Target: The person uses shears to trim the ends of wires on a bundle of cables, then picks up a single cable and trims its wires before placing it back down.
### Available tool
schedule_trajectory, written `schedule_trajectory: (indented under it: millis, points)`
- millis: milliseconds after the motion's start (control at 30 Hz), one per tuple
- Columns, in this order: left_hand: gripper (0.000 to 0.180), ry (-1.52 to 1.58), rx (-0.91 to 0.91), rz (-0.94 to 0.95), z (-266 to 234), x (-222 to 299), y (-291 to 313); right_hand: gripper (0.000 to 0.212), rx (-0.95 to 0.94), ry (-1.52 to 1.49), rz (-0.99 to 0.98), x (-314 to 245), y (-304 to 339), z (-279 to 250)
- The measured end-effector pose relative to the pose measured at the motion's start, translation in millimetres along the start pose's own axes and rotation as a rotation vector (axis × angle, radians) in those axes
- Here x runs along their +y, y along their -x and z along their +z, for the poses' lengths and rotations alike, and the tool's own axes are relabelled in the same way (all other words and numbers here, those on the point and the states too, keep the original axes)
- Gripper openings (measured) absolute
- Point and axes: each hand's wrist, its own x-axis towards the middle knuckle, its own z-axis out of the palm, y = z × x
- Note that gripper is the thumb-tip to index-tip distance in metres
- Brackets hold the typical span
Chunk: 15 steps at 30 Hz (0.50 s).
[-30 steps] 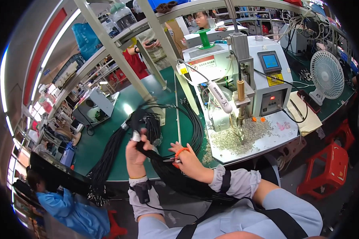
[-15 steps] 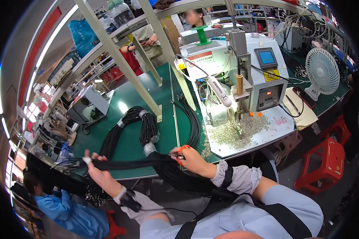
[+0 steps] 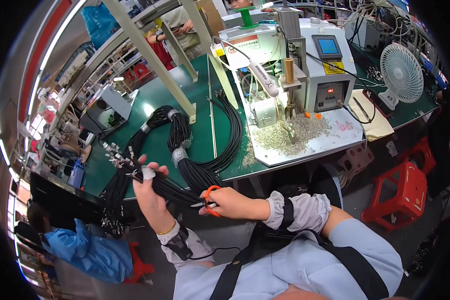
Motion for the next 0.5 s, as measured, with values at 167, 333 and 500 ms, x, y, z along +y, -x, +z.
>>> schedule_trajectory:
  millis: [167, 333, 500]
  points:
    - [0.042, -0.127, -0.170, -0.150, 47, -9, 39, 0.027, 0.074, -0.036, 0.093, -29, 1, -17]
    - [0.050, -0.152, -0.366, -0.163, 65, -2, 62, 0.019, 0.270, -0.145, 0.041, -40, 9, -23]
    - [0.053, -0.178, -0.389, -0.157, 70, 0, 67, 0.015, 0.402, -0.088, -0.094, -38, 15, -24]
